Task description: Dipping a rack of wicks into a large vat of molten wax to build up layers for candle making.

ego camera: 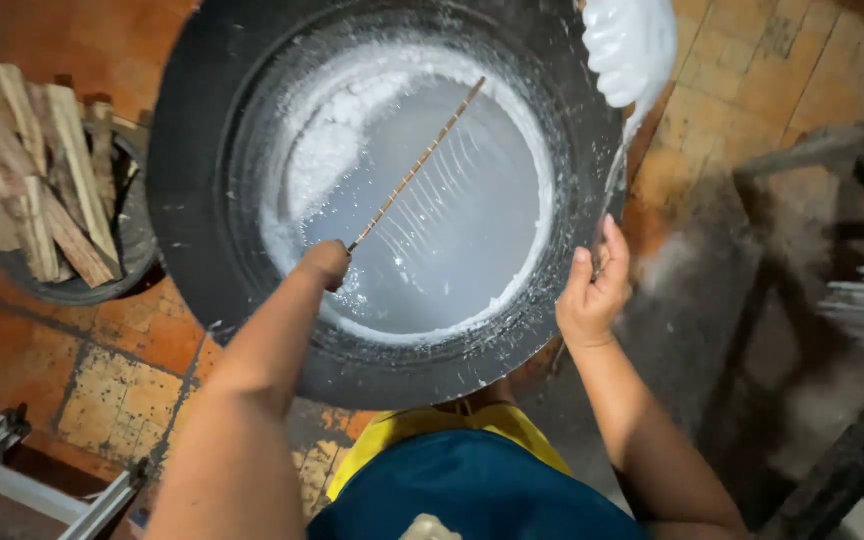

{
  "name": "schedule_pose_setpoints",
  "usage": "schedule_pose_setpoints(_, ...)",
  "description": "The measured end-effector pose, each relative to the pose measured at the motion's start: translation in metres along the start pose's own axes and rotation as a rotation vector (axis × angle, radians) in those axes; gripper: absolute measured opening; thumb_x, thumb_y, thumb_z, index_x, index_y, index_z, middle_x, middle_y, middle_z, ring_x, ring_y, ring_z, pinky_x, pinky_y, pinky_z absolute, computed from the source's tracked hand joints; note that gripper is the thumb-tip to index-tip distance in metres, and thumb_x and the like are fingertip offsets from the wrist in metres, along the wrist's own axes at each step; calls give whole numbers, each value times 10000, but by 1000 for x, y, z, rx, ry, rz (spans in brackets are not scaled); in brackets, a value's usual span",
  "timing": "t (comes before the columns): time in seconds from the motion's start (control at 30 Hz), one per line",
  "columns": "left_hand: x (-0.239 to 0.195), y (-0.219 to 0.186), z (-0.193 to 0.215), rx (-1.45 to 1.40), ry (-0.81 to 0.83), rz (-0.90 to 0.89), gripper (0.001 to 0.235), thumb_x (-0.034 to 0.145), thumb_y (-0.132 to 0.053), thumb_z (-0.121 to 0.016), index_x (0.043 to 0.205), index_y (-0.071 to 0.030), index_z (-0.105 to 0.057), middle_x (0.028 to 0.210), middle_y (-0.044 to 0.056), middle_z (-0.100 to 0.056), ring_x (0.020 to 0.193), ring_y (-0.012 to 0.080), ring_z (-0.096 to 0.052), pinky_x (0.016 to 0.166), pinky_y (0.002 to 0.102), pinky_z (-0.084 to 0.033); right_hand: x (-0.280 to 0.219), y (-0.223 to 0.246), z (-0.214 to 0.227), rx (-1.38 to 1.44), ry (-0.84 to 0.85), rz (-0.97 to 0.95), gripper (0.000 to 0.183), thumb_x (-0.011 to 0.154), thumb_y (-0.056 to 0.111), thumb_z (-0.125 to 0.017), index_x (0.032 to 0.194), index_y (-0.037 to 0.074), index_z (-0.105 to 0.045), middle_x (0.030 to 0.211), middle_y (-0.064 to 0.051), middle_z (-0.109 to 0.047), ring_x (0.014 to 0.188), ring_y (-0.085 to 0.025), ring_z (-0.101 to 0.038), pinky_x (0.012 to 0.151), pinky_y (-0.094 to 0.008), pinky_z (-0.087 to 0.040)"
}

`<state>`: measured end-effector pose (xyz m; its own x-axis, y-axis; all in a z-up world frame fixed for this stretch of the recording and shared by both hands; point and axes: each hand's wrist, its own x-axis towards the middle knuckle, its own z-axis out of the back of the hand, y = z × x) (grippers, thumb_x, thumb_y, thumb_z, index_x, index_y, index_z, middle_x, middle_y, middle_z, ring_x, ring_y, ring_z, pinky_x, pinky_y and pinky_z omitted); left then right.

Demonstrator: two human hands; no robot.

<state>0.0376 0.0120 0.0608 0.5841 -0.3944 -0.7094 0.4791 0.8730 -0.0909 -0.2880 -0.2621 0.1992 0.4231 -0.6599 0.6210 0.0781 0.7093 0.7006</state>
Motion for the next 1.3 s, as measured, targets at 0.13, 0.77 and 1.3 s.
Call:
schedule_pose_setpoints(0.13, -92, -10, 93, 27, -35, -41, 282, 991, -165, -596, 1165, 5, -740, 1106, 225, -764, 1148, 389, -707, 995, 514, -569, 14, 6, -15, -56, 27, 47, 495, 1059, 72, -544, 1533, -46, -467, 1041, -287, -715, 933, -416, -710, 774, -486, -563)
schedule_pose_setpoints(0.77, -341, 13, 357, 216, -552, -142, 372, 885, -74, -509, 1152, -113, -765, 1124, 192, -752, 1020, 419, -723, 831, 531, -567, 307, 110, -37, 656, 330, -683, 451, 980, 597, -496, 1091, 175, -611, 655, 51, -437, 414, -15, -309, 322, -183, -194)
schedule_pose_setpoints(1.3, -460, -77, 376, 97, -1175, -405, 177, 963, -336, -728, 1116, -256, -767, 1162, 70, -620, 974, 347, -655, 693, 511, -526, 313, 200, 14, 951, 346, -694, 385, 1057, 401, -576, 792, 122, -548, 622, 25, -469, 393, -30, -338, 327, -183, -198)
